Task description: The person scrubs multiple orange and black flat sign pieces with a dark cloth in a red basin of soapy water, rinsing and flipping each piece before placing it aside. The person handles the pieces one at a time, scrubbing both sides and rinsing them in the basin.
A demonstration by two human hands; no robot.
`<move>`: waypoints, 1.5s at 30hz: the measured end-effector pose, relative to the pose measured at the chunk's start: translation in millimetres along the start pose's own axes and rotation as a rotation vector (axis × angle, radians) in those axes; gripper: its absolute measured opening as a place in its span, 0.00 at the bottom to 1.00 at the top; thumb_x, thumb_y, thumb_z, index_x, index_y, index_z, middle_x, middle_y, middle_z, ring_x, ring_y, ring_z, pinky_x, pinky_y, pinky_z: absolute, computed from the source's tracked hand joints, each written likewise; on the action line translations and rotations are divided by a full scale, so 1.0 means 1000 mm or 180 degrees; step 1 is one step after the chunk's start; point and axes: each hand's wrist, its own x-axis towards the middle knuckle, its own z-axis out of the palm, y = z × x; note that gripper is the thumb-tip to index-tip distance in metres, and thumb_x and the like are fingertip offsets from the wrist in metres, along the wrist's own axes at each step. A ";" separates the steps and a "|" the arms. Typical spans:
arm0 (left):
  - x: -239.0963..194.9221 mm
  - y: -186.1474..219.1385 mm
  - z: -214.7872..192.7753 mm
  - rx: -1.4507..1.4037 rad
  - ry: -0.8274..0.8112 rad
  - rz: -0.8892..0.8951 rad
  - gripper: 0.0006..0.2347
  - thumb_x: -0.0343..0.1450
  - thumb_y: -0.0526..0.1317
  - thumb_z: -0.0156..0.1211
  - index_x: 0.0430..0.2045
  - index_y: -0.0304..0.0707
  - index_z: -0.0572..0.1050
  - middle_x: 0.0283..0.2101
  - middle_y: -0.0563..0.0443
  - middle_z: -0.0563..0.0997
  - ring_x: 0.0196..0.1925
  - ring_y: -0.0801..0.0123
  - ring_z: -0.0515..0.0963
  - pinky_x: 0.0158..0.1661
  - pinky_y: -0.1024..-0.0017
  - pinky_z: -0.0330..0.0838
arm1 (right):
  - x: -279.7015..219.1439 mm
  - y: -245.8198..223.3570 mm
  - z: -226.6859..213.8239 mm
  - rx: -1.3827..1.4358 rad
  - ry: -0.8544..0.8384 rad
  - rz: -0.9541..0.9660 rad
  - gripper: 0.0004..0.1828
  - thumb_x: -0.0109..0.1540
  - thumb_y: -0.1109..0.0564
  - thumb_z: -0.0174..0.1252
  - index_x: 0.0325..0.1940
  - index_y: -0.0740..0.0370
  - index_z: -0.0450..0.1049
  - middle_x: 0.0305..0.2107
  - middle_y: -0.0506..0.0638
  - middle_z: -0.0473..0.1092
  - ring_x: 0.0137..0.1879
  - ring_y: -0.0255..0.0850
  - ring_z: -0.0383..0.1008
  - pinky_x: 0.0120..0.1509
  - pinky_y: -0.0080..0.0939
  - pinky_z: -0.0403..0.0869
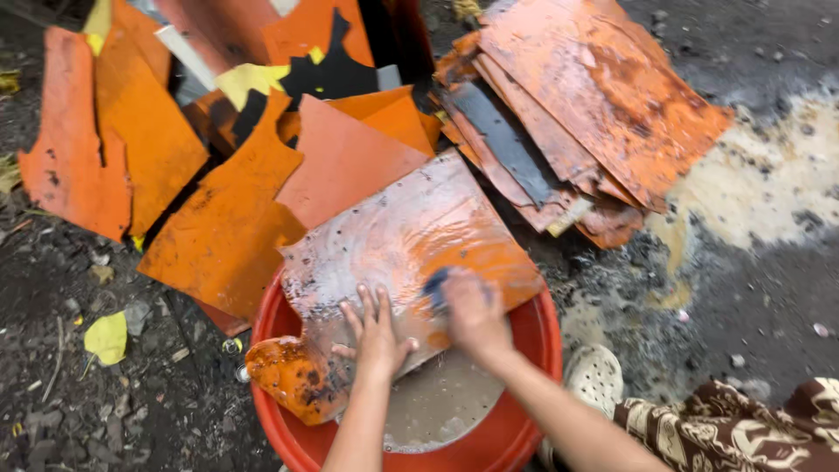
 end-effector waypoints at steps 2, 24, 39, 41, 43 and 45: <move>-0.003 -0.002 0.004 -0.0038 -0.0128 -0.0039 0.54 0.60 0.49 0.77 0.75 0.62 0.36 0.78 0.61 0.22 0.79 0.47 0.21 0.61 0.14 0.30 | 0.026 0.047 0.001 -0.0223 0.0255 0.0404 0.31 0.62 0.55 0.52 0.70 0.66 0.64 0.70 0.65 0.59 0.76 0.59 0.58 0.72 0.75 0.52; -0.003 -0.004 -0.009 -0.0382 -0.0197 -0.0038 0.53 0.60 0.46 0.78 0.74 0.58 0.38 0.79 0.64 0.28 0.80 0.51 0.22 0.61 0.15 0.28 | 0.140 0.048 0.021 0.0190 0.0134 0.0441 0.32 0.56 0.61 0.54 0.66 0.67 0.65 0.66 0.68 0.62 0.72 0.60 0.60 0.72 0.70 0.53; -0.015 -0.003 -0.014 -0.0408 -0.0012 -0.0176 0.55 0.56 0.48 0.80 0.75 0.55 0.41 0.79 0.67 0.27 0.81 0.58 0.25 0.63 0.17 0.29 | -0.026 0.103 -0.039 -0.0019 -0.0015 0.1031 0.28 0.59 0.62 0.54 0.63 0.49 0.72 0.67 0.47 0.66 0.65 0.52 0.65 0.64 0.62 0.64; -0.015 -0.006 -0.010 -0.0374 -0.0011 -0.0156 0.53 0.57 0.48 0.79 0.74 0.57 0.43 0.79 0.67 0.28 0.81 0.58 0.25 0.63 0.17 0.30 | -0.030 0.093 -0.030 -0.0131 -0.0026 0.1182 0.28 0.59 0.61 0.54 0.65 0.51 0.70 0.67 0.48 0.65 0.65 0.53 0.65 0.60 0.63 0.65; -0.008 -0.010 -0.002 -0.0308 0.0009 -0.0213 0.55 0.56 0.48 0.81 0.75 0.51 0.42 0.79 0.64 0.28 0.80 0.56 0.25 0.63 0.17 0.29 | -0.029 0.064 -0.018 -0.0168 -0.0042 0.1160 0.28 0.59 0.58 0.55 0.65 0.52 0.70 0.67 0.48 0.64 0.65 0.54 0.64 0.58 0.65 0.65; 0.004 -0.009 0.012 -0.0119 0.0041 -0.0041 0.58 0.54 0.50 0.82 0.75 0.48 0.40 0.79 0.60 0.29 0.80 0.54 0.26 0.64 0.19 0.28 | -0.021 0.024 -0.009 -0.0043 -0.0077 0.0857 0.26 0.60 0.57 0.56 0.64 0.51 0.70 0.68 0.47 0.64 0.67 0.52 0.64 0.60 0.65 0.66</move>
